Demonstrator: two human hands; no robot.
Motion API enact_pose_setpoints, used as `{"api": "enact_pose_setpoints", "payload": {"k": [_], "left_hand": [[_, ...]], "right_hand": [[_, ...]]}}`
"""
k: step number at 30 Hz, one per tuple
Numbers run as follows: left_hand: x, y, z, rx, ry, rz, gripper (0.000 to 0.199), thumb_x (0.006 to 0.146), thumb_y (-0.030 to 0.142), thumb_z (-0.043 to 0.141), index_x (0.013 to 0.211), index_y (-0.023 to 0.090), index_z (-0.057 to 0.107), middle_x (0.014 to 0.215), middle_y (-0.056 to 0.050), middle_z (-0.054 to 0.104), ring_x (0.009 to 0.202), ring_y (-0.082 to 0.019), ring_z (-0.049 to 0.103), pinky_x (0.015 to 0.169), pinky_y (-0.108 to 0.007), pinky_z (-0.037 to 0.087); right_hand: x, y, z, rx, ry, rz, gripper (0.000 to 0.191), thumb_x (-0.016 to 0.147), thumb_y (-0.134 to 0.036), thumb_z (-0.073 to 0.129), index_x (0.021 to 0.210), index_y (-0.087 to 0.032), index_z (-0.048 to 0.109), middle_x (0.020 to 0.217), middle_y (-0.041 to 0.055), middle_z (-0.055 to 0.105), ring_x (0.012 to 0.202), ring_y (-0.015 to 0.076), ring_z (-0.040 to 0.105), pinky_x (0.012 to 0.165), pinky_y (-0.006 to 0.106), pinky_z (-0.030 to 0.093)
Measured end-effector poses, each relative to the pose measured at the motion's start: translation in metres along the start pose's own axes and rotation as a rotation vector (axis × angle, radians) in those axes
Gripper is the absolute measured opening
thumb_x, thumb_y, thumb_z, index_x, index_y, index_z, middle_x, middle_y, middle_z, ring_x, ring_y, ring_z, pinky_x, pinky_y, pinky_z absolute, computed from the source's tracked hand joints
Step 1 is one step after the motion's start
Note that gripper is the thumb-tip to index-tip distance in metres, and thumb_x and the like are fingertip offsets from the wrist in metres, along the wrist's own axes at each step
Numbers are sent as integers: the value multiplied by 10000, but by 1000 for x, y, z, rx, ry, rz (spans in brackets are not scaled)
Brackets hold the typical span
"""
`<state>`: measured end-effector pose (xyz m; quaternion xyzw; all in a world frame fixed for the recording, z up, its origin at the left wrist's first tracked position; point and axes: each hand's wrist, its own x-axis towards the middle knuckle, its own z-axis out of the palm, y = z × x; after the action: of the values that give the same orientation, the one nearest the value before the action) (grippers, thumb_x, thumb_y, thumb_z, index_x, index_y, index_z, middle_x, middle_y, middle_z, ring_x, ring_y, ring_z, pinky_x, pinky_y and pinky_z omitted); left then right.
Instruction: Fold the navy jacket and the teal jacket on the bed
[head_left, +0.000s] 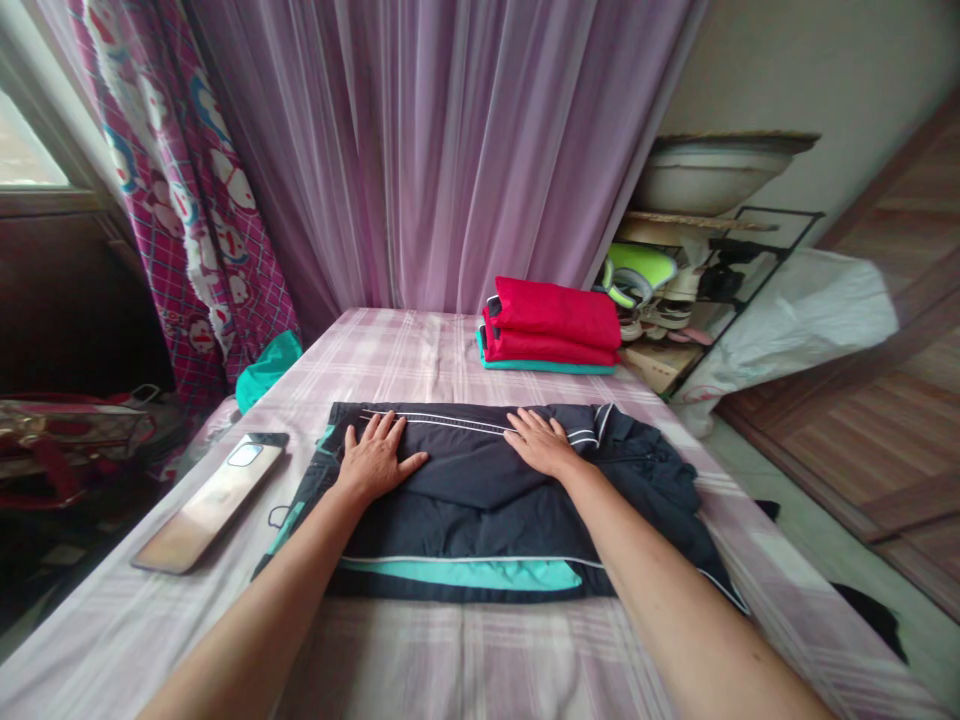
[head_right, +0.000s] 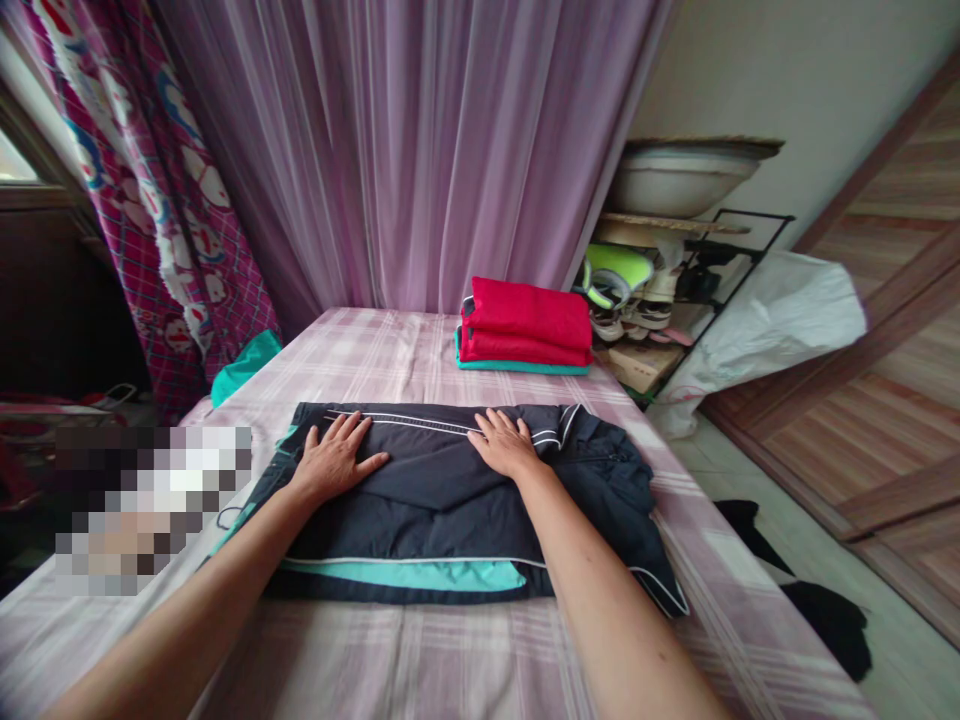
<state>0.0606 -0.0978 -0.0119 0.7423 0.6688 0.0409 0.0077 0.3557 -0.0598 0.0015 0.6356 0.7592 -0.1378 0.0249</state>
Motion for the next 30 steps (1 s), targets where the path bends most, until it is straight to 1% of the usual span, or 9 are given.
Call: {"api": "enact_pose_setpoints", "payload": {"k": [3, 7, 9, 14, 16, 21, 22, 26, 30], "left_hand": [[0, 0, -1, -4, -2, 1, 825, 880, 751, 357, 1534, 248, 367, 1623, -119, 314, 1494, -382, 247, 1165, -683, 171], [-1, 1, -3, 1, -4, -4, 825, 883, 749, 353, 1534, 243, 366, 1629, -115, 300, 1496, -380, 244, 1167, -689, 161], [-1, 2, -4, 11, -17, -12, 822, 886, 747, 350, 1536, 245, 361, 1632, -112, 291, 1499, -374, 240, 1171, -683, 161], [-1, 3, -6, 29, -42, -7, 830, 888, 753, 334, 1545, 245, 341, 1641, -95, 272, 1507, -361, 222, 1177, -673, 163], [-1, 3, -6, 32, -40, -9, 839, 888, 755, 332, 1546, 235, 338, 1641, -99, 270, 1507, -358, 225, 1177, -675, 162], [-2, 3, -5, 37, -45, -13, 833, 895, 739, 345, 1546, 218, 337, 1638, -111, 272, 1508, -357, 223, 1176, -678, 166], [-2, 3, -5, 39, -50, -15, 823, 899, 733, 347, 1545, 223, 336, 1640, -108, 270, 1508, -352, 223, 1177, -675, 167], [0, 4, -19, 39, -83, -11, 757, 901, 716, 386, 1500, 254, 416, 1613, -101, 341, 1482, -352, 289, 1166, -670, 204], [7, 34, -36, 50, -4, 2, 621, 951, 631, 369, 1370, 223, 577, 1490, -121, 526, 1430, -344, 390, 1178, -616, 230]], "right_hand": [[1, 8, -13, -9, 105, 11, 599, 1012, -503, 207, 1532, -262, 381, 1629, 83, 303, 1491, 248, 268, 1192, 547, 172], [-3, 22, -24, -58, 549, 98, 591, 1020, -428, 203, 1557, -216, 331, 1630, 118, 293, 1495, 268, 246, 1195, 547, 159], [-5, 36, -16, -61, 499, 167, 581, 1019, -397, 214, 1558, -210, 327, 1610, 114, 339, 1485, 261, 272, 1196, 542, 169], [-3, 60, -3, -65, 137, 278, 560, 1017, -409, 224, 1498, -215, 434, 1593, 102, 373, 1465, 252, 316, 1196, 581, 137], [-2, 52, -13, -49, 194, 295, 553, 1013, -413, 241, 1491, -222, 445, 1582, 122, 386, 1457, 283, 322, 1172, 640, 132], [-8, -1, -27, -10, 643, 127, 602, 1016, -428, 231, 1576, -212, 281, 1639, 145, 253, 1497, 318, 209, 1166, 628, 148], [-9, -11, -22, -9, 619, 102, 600, 1017, -435, 233, 1580, -229, 272, 1649, 127, 234, 1504, 309, 194, 1172, 615, 146], [-10, -34, 11, -10, 204, 68, 552, 1013, -458, 279, 1532, -300, 380, 1625, 76, 316, 1489, 269, 256, 1179, 605, 150], [-8, -33, 24, -18, 187, 74, 553, 1016, -465, 271, 1531, -298, 381, 1620, 68, 328, 1490, 254, 260, 1185, 596, 136]]}}
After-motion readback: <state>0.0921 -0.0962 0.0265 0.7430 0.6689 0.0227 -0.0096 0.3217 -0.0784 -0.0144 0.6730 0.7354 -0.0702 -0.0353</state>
